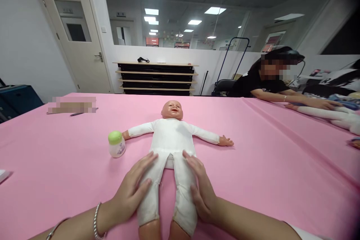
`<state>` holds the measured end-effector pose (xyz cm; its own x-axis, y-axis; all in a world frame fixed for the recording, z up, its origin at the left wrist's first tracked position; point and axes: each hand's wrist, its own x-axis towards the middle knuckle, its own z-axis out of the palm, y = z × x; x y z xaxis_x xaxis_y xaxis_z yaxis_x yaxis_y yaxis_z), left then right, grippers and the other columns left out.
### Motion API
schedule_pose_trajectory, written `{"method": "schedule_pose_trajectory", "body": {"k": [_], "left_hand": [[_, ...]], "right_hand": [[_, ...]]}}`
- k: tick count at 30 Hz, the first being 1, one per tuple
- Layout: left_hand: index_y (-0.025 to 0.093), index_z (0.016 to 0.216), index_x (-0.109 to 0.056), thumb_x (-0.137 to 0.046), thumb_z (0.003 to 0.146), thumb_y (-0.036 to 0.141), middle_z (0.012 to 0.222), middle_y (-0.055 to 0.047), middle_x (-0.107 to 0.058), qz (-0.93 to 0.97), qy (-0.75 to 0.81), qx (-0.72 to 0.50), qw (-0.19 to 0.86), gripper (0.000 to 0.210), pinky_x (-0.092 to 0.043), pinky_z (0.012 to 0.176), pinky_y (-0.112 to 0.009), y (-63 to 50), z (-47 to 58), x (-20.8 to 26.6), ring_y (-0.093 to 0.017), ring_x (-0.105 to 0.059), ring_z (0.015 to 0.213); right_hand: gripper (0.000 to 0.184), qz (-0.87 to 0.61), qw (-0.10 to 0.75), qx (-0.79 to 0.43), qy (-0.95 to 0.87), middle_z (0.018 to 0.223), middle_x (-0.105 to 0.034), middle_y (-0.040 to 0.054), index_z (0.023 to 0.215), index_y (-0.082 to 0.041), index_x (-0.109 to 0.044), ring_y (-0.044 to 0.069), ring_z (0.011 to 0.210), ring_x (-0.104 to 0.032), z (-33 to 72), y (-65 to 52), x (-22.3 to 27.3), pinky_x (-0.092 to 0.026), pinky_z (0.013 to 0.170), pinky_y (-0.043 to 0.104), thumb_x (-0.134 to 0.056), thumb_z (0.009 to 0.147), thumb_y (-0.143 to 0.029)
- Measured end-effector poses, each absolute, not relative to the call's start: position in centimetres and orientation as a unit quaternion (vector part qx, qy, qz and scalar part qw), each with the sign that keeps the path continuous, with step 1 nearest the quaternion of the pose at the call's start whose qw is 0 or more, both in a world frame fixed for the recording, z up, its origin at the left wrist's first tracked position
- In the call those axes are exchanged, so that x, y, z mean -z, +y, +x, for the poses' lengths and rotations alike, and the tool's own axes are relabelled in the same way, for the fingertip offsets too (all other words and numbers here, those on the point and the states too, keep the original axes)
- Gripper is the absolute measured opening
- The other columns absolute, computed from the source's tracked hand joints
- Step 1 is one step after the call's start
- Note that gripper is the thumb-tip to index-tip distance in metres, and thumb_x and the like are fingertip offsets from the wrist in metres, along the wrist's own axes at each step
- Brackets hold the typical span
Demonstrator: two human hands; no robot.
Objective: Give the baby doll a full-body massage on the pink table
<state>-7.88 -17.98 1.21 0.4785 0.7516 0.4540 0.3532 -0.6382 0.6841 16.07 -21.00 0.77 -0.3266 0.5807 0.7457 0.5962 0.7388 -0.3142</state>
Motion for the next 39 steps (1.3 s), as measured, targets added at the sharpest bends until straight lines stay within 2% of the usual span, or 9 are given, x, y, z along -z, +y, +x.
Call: {"method": "schedule_pose_trajectory", "body": {"k": [5,11,15,17,20,23,27,32,39], "left_hand": [[0.028,0.14,-0.021,-0.035,0.091,0.04,0.148,-0.002,-0.018,0.772,0.43,-0.333,0.33,0.053,-0.018,0.111,-0.047,-16.6,-7.0,-0.5,-0.022,-0.017,0.135],[0.03,0.141,-0.013,-0.037,0.09,0.04,0.148,-0.001,-0.01,0.846,0.39,-0.252,0.262,0.058,-0.013,0.109,-0.05,-17.4,-7.1,-0.5,-0.024,-0.009,0.136],[0.032,0.14,-0.02,-0.036,0.091,0.035,0.148,0.0,-0.012,0.885,0.33,-0.25,0.212,0.051,-0.015,0.108,-0.05,-17.9,-7.1,-0.6,-0.024,-0.012,0.136],[0.033,0.138,-0.025,-0.035,0.091,0.033,0.148,0.001,-0.013,0.891,0.323,-0.245,0.205,0.048,-0.016,0.108,-0.05,-17.9,-7.1,-0.6,-0.024,-0.013,0.136],[0.033,0.135,-0.033,-0.036,0.091,0.032,0.148,0.002,-0.013,0.889,0.328,-0.243,0.209,0.044,-0.02,0.108,-0.049,-18.0,-7.1,-0.9,-0.024,-0.013,0.136],[0.033,0.131,-0.041,-0.037,0.091,0.031,0.148,0.002,-0.016,0.883,0.328,-0.256,0.216,0.04,-0.025,0.108,-0.048,-18.0,-7.1,-1.0,-0.024,-0.016,0.135],[0.032,0.13,-0.042,-0.036,0.091,0.029,0.146,0.002,-0.023,0.875,0.331,-0.278,0.216,0.04,-0.027,0.108,-0.046,-17.9,-7.2,-1.1,-0.023,-0.021,0.134],[0.032,0.128,-0.045,-0.037,0.09,0.026,0.14,0.001,-0.036,0.91,0.268,-0.247,0.197,0.039,-0.022,0.109,-0.049,-18.4,-7.3,-1.4,-0.023,-0.023,0.133],[0.023,0.122,-0.051,-0.04,0.085,0.017,0.11,-0.004,-0.064,0.955,0.073,-0.226,0.179,0.039,-0.04,0.1,-0.035,-19.8,-7.4,-3.4,-0.019,-0.055,0.11]], "right_hand": [[0.047,-0.466,0.375,-0.035,-0.801,0.146,-0.023,0.0068,0.138,-0.025,-0.023,0.022,0.135,-0.019,16.2,-19.0,-0.6,-0.023,0.108,0.048,-0.028,0.092,-0.03],[0.051,-0.42,0.273,-0.048,-0.864,0.146,-0.02,0.0105,0.138,-0.022,-0.025,0.024,0.137,-0.012,16.4,-19.7,-1.4,-0.015,0.107,0.056,-0.031,0.09,-0.038],[0.047,-0.285,0.186,-0.04,-0.94,0.138,-0.039,0.0082,0.132,-0.021,-0.036,0.022,0.135,-0.019,15.7,-21.2,-2.7,-0.001,0.108,0.055,-0.033,0.088,-0.036],[0.045,-0.194,0.164,-0.045,-0.966,0.13,-0.049,0.0082,0.128,-0.017,-0.041,0.017,0.13,-0.032,15.4,-21.6,-3.3,-0.007,0.111,0.046,-0.032,0.088,-0.037],[0.046,-0.122,0.171,-0.042,-0.977,0.126,-0.052,0.0087,0.121,-0.012,-0.045,0.014,0.12,-0.045,15.0,-21.9,-3.6,-0.026,0.107,0.033,-0.029,0.089,-0.041],[0.039,-0.071,0.203,-0.039,-0.976,0.124,-0.055,0.0073,0.119,-0.013,-0.044,0.012,0.117,-0.048,15.0,-22.0,-3.5,-0.032,0.103,0.028,-0.026,0.091,-0.034],[0.043,-0.076,0.293,-0.022,-0.953,0.124,-0.054,0.01,0.129,-0.015,-0.03,0.012,0.122,-0.043,15.9,-21.7,-2.8,-0.027,0.107,0.031,-0.026,0.09,-0.033],[0.046,-0.334,0.384,-0.054,-0.859,0.142,-0.032,0.0104,0.136,-0.019,-0.026,0.019,0.133,-0.027,16.8,-20.0,-1.4,-0.021,0.109,0.044,-0.022,0.092,-0.031],[0.046,-0.434,0.339,-0.127,-0.825,0.145,-0.026,0.0057,0.138,-0.025,-0.026,0.018,0.136,-0.018,16.7,-18.6,-0.9,-0.014,0.11,0.051,-0.026,0.093,-0.034]]}}
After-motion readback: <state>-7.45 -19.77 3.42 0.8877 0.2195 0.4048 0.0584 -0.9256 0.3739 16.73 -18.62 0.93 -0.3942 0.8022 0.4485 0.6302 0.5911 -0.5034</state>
